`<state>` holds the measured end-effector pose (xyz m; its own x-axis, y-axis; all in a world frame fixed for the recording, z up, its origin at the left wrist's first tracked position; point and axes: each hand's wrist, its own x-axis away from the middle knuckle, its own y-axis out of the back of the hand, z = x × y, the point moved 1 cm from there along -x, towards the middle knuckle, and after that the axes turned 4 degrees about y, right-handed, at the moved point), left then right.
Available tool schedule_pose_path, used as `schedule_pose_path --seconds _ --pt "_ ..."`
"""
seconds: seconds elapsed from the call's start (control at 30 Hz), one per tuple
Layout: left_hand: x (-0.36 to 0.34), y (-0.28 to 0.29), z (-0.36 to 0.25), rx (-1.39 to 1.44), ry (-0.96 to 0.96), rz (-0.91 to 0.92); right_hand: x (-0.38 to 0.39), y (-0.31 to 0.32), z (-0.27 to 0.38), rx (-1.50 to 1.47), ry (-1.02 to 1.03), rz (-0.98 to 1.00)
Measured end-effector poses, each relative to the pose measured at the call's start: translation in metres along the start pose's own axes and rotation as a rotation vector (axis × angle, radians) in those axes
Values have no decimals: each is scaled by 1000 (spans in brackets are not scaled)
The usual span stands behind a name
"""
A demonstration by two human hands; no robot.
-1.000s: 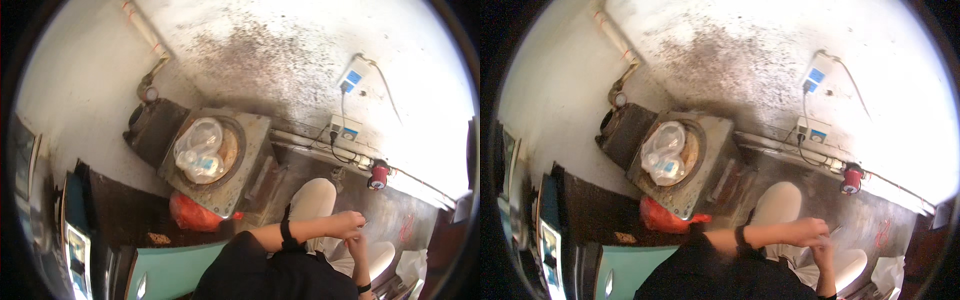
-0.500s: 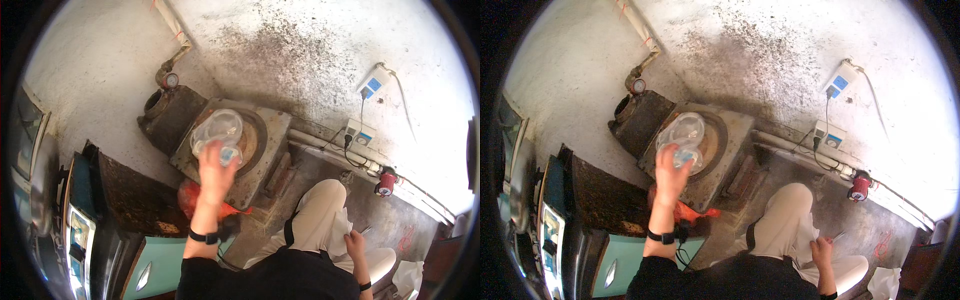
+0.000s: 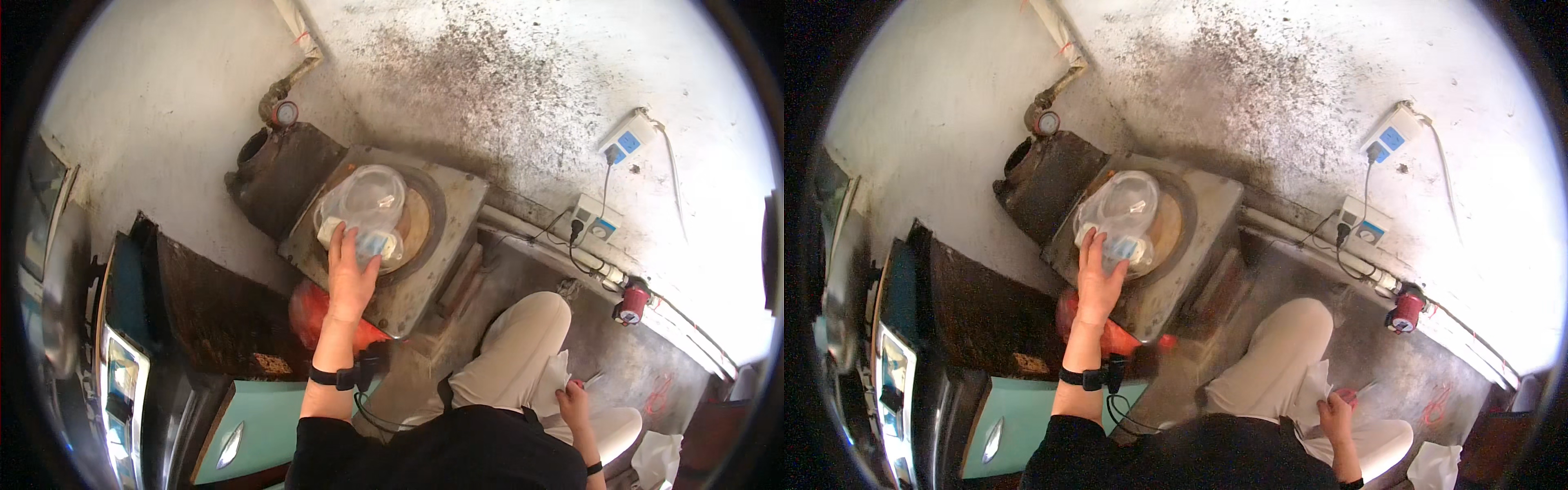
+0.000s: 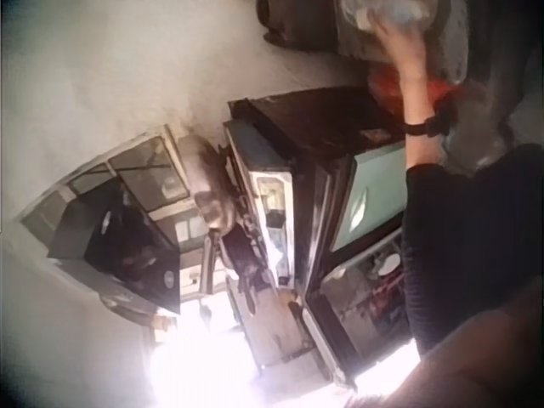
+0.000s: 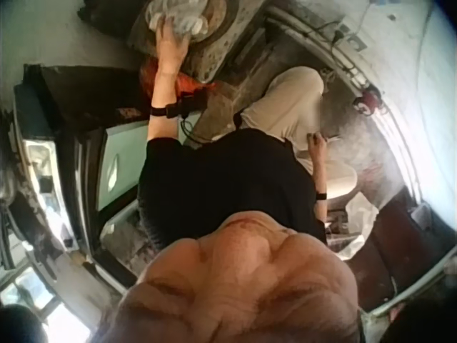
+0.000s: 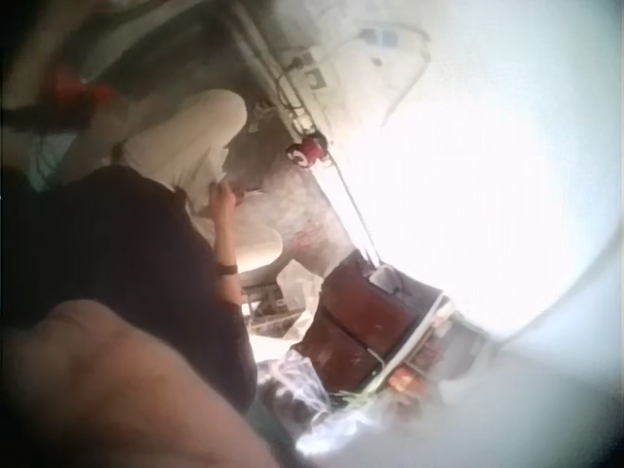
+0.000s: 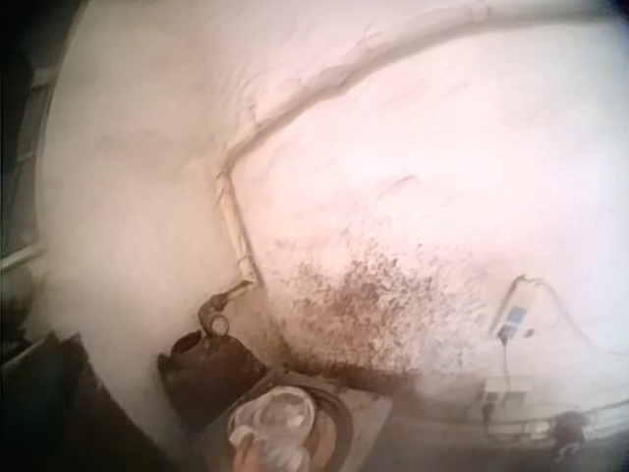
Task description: The person kneels beside a wall-mounted electrical box and uses red-handled scissors to cut and strip a red wire. They then connect the wire to a terminal inside the box and secure it with tape.
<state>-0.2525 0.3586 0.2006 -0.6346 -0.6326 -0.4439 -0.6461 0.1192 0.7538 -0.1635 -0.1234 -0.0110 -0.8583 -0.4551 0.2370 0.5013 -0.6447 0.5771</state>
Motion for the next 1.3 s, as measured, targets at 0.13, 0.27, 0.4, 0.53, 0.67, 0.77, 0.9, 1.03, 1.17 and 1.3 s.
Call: schedule_pose_path --seconds 0.13,0.27,0.4,0.53,0.67,0.77,0.9,1.03,1.17,1.3 --pt "26 12 8 -9 -20 -278 -4 -13 -33 16 84 25" --pt "40 42 61 58 208 -482 -3 -22 -60 14 -7 57" --pt "55 50 110 475 678 -601 -7 -15 -57 -19 -83 118" --pt "59 29 130 566 728 -609 -11 -11 -45 -22 -39 118" --pt "72 7 160 542 836 -645 -9 -17 -50 7 21 52" --pt "101 -21 193 457 630 -633 -7 -17 -61 39 12 80" --pt "138 -67 251 282 797 -198 -6 -19 -68 143 158 54" --pt "159 -98 266 -330 829 338 -7 -22 -64 115 204 -4" --pt "162 -104 242 -562 612 288 -4 -18 -59 5 -19 130" --pt "164 -103 217 -295 753 240 -2 -14 -55 -39 -51 148"
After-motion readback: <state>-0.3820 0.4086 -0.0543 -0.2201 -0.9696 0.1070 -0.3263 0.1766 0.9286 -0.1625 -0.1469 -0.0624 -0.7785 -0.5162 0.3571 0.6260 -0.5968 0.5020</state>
